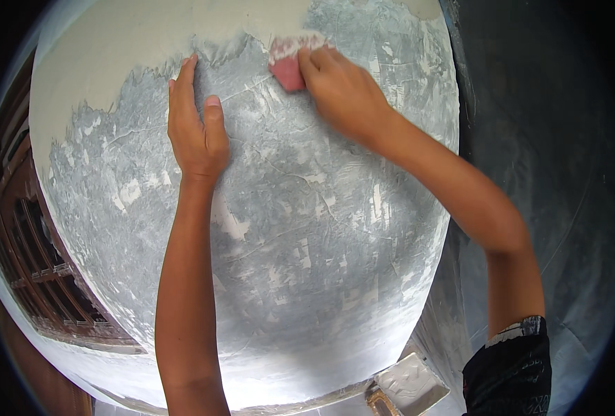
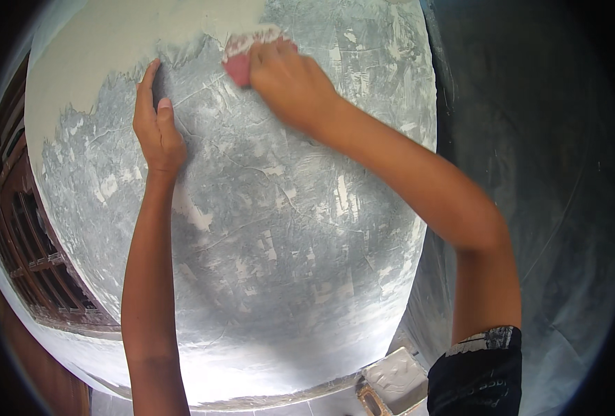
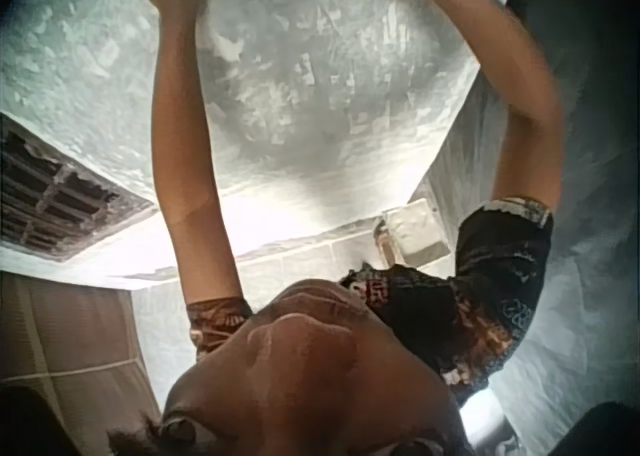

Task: The person applies wall putty to a damaged section of a wall using a putty knife, smoothing the putty onto the surface.

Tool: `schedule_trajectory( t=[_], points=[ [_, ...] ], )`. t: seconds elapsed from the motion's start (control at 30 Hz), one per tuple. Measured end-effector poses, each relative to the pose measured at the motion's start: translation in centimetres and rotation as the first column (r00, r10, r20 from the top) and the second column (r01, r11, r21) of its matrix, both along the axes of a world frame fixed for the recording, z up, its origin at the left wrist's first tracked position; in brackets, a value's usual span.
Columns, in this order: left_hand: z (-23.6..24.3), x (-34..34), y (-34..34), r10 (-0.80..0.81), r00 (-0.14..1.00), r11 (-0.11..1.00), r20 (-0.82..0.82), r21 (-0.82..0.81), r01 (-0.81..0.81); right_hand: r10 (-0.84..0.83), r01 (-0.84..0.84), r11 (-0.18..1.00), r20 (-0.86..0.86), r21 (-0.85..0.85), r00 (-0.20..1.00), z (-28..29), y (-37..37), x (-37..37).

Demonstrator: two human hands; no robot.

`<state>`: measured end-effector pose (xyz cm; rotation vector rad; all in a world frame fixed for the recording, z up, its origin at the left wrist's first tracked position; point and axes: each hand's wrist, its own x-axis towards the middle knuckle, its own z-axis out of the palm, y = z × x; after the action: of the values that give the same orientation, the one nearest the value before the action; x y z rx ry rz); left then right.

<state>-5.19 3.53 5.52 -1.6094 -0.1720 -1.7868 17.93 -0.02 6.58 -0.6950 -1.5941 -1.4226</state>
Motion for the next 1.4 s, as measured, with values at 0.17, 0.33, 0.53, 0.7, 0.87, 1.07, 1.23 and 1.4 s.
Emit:
schedule_trajectory(
  t=[0.17,0.33,0.53,0.7,0.87,1.07,1.23,1.4],
  points=[
    [0.0,-0.2,0.0,0.072,0.996,0.997,-0.056,0.002,-0.072,0.197,-0.197,0.979,0.014,0.056,0.980,1.2,-2.3,-0.7],
    [0.5,1.2,-0.1,0.034,0.998,0.999,-0.056,0.004,-0.034,0.096,-0.089,0.991,-0.058,0.103,0.994,8.0,-0.4,1.8],
    [-0.1,-0.7,-0.1,0.050,0.998,0.999,-0.035,-0.010,-0.051,0.170,-0.178,0.983,0.127,0.051,0.977,-2.4,-1.4,-2.2],
    [0.3,0.4,-0.2,0.023,0.999,1.000,-0.039,-0.007,-0.023,0.232,-0.233,0.961,0.026,0.151,0.972,6.8,-3.1,0.9],
    [0.3,0.7,0.0,0.026,0.999,1.000,-0.043,-0.008,-0.026,0.000,-0.001,0.994,0.009,0.113,1.000,8.8,-0.1,3.7],
    [-0.1,-0.6,0.0,0.085,0.994,0.996,-0.061,0.001,-0.086,0.125,-0.116,0.990,0.114,-0.079,0.986,-2.0,-2.2,-0.6],
    [0.4,0.6,-0.1,0.054,0.997,0.999,-0.062,0.002,-0.054,0.129,-0.124,0.992,-0.207,0.035,0.970,9.5,-2.7,2.0],
    [0.2,0.5,0.3,0.053,0.997,0.999,-0.050,-0.007,-0.053,-0.078,0.079,0.997,-0.077,0.016,0.994,4.6,-0.3,3.2]
  ],
)
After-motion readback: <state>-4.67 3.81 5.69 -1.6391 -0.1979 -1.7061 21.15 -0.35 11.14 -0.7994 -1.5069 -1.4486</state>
